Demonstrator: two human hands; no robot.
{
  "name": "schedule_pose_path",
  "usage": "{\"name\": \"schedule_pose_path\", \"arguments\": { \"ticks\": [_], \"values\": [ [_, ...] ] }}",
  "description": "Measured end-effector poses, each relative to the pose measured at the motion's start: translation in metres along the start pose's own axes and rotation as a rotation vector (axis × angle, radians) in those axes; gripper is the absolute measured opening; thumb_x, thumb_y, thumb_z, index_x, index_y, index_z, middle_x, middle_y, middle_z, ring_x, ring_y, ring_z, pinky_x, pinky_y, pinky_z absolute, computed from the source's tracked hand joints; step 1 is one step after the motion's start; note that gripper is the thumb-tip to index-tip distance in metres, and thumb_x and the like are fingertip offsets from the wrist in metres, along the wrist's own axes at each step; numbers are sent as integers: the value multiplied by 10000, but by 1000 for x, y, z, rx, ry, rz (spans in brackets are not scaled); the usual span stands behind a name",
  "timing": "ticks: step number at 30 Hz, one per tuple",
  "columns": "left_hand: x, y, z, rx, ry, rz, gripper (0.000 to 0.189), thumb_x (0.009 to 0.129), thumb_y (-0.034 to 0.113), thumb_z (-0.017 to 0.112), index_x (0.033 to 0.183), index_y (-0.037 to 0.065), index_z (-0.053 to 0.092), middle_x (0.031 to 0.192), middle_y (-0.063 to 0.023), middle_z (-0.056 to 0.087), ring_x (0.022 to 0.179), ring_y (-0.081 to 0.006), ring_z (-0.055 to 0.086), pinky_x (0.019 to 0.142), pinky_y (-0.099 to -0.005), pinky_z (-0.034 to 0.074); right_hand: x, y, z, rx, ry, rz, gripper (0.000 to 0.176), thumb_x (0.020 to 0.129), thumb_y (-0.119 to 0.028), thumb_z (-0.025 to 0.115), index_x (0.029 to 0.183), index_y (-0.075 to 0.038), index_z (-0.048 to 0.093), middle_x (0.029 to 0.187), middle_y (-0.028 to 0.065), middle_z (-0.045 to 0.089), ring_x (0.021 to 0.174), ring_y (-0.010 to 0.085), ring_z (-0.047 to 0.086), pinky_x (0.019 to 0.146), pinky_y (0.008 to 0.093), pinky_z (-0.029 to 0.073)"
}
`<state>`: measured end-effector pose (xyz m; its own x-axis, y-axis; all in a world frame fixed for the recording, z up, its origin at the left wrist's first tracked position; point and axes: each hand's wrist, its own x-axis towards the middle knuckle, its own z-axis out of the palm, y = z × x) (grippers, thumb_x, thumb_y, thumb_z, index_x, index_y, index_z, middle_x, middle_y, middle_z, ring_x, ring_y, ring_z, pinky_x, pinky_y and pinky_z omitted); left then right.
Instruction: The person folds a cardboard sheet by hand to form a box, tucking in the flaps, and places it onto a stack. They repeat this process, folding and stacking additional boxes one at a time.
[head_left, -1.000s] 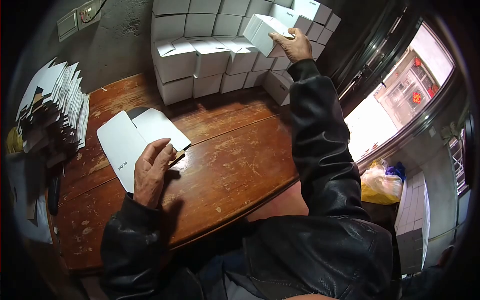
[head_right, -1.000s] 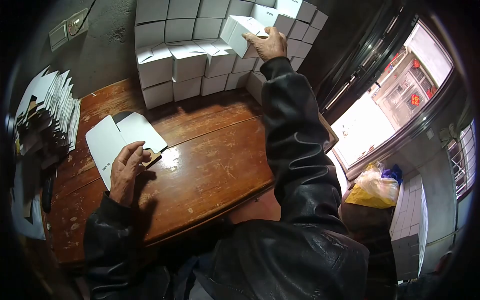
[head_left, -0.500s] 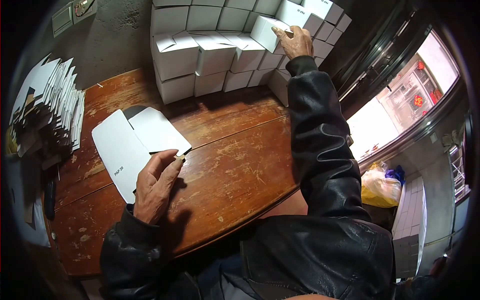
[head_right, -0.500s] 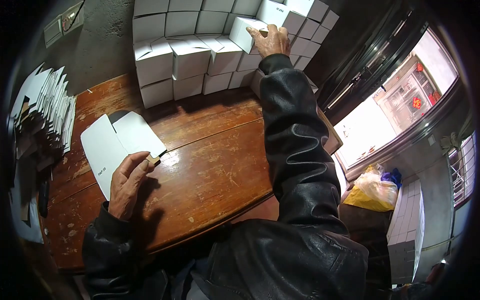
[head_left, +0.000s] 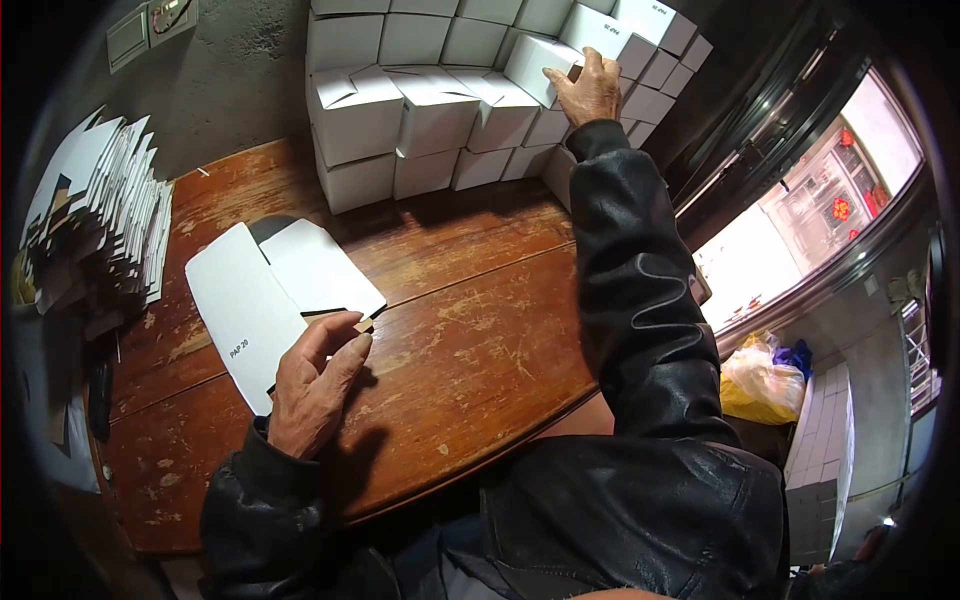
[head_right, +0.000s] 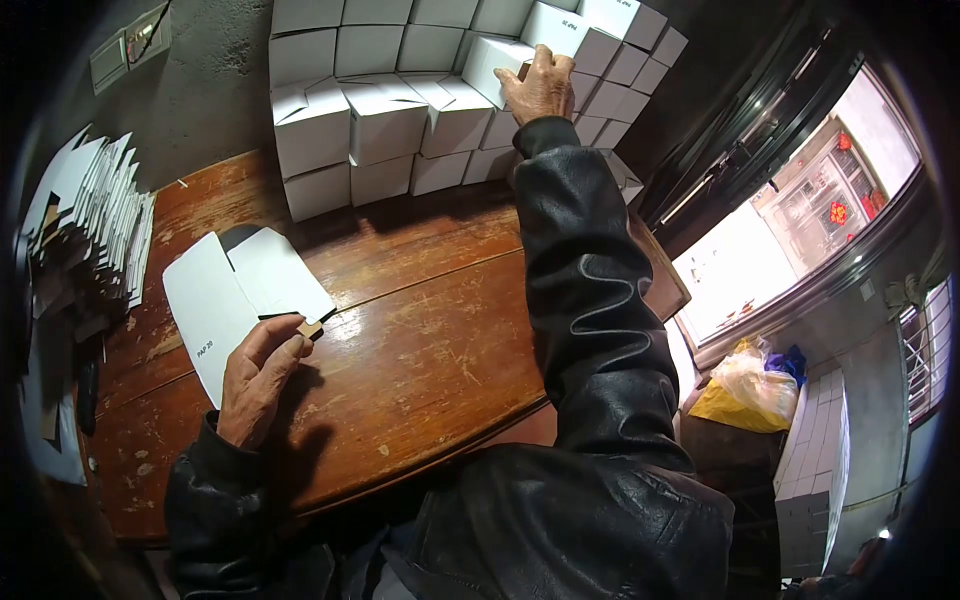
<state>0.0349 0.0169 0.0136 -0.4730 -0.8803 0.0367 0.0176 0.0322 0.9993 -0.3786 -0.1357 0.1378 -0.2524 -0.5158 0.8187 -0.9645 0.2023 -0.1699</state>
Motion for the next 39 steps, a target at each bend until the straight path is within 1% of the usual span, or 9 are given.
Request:
{"name": "schedule_pose_path", "arguments": {
  "ticks": [3,9,18,22,27,31,35,36,39],
  "values": [
    [0,-1,-1,24,2,10,384,944,239,604,1200,-41,549,987,-78,599,888,-126,569,779,-262,486,4,3,10,-8,58,-67,644,720,-364,788,1190,8,550,1146,223,495,993,354,617,851,432,535],
    [0,1,0,-2,-5,-20,379,940,227,609,1197,-46,550,987,-82,599,846,-130,576,753,-266,498,6,9,20,13,44,-106,666,719,-356,787,1225,2,545,1203,231,490,1040,355,600,879,428,525],
    [1,3,1,-51,-15,-29,316,946,197,586,1150,-44,563,888,-59,589,765,-114,570,648,-268,514,16,39,32,-94,179,-259,839,699,-596,740,1210,44,560,1120,258,600,1063,382,569,912,451,460],
    [0,2,-4,70,-83,-23,341,958,214,573,1185,-40,558,973,-88,598,846,-139,594,717,-288,552,-16,4,-8,-22,224,-261,663,771,-515,717,1211,-38,578,1104,205,591,1007,327,596,851,423,498],
    [2,-5,-11,278,29,268,287,913,175,640,1124,-18,616,922,-80,664,839,-143,617,709,-264,518,-99,-61,-33,719,-397,-223,337,892,-264,667,1123,-21,637,934,73,672,780,140,629,705,276,512],
    [14,-7,-46,655,560,765,180,863,140,672,964,-9,662,835,-167,666,744,-274,654,664,-354,523,-165,-122,-43,1031,-833,-67,293,896,-210,676,1081,14,639,833,53,660,711,99,610,623,232,491],
    [8,-14,-104,1016,864,371,307,891,288,655,994,-1,676,934,-176,686,847,-254,671,754,-346,529,-199,-152,-15,989,-1026,-8,323,891,-246,681,1035,41,642,806,67,659,615,97,597,545,242,493],
    [5,-13,-114,1175,838,196,419,874,388,647,995,-13,662,947,-216,672,875,-329,660,806,-401,517,-201,-161,-16,936,-1056,7,326,890,-252,680,1017,47,646,796,71,660,598,98,597,534,244,492],
    [6,-22,-121,1211,817,-121,469,864,416,635,983,-37,639,962,-259,653,909,-377,643,835,-431,499,-207,-174,-6,808,-1047,49,333,893,-270,668,975,52,660,723,78,653,559,106,602,506,249,490]
  ]
}}
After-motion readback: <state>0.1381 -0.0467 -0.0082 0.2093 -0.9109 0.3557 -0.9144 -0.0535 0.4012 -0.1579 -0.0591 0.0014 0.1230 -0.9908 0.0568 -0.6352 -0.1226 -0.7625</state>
